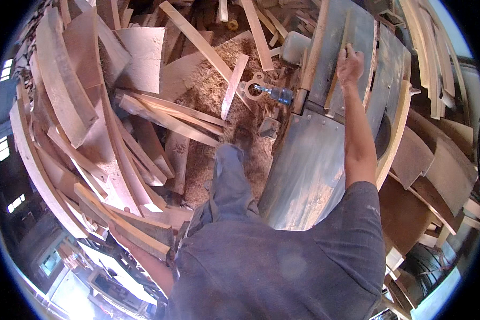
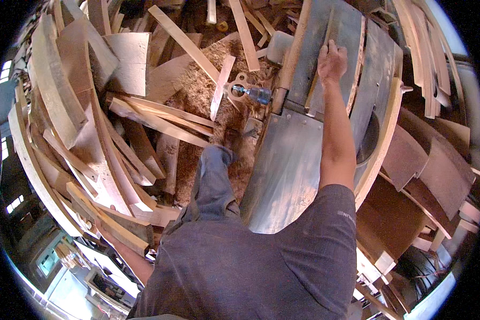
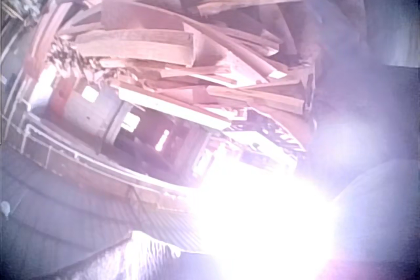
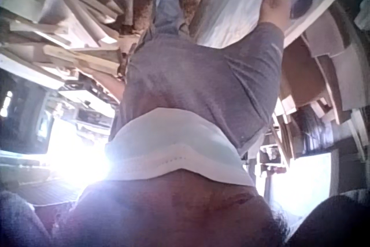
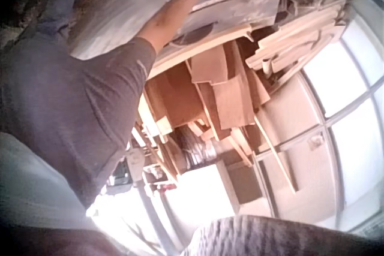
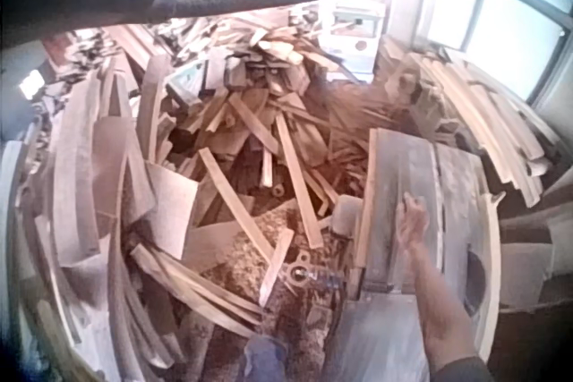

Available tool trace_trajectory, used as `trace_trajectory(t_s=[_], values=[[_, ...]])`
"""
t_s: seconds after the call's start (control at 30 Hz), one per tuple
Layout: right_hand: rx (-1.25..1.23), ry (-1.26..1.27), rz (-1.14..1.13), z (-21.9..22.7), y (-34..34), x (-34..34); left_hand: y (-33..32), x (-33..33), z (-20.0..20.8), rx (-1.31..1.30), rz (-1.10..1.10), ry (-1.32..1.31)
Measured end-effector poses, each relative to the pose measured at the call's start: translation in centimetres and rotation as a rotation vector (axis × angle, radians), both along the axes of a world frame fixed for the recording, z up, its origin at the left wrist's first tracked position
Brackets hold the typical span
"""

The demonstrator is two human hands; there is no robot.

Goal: The person uses a table saw to cut multiple pieces of wood. They feed each piece through the saw blade, guide it with a push stick, and set the cut pieces aside. The process is repeated for several pieces of varying sizes.

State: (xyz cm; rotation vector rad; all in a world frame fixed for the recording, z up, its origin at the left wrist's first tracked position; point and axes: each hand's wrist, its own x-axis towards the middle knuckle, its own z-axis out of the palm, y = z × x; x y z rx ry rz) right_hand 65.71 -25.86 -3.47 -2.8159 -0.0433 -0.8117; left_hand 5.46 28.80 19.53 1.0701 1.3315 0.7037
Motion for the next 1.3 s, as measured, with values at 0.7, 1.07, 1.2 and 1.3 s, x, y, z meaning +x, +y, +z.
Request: trace_trajectory(t_s=[0.7, 1.07, 1.2, 1.3], values=[[1.795, 0.578, 0.184, 17.8, 5.7, -35.4, 6.1, -5.8, 1.8, 0.085, -0.140, -0.101], [0.446, 0.357, -0.306, 5.8, 9.5, -57.9, 2.6, -13.6, 1.8, -0.029, -0.278, -0.027], [0.343, 0.254, -0.212, 5.8, 10.4, -59.8, 3.0, -16.8, 2.0, -0.042, -0.252, -0.042], [0.275, 0.312, -0.154, 7.8, 10.2, -60.0, 3.4, -18.1, 1.8, -0.034, -0.236, -0.063]])
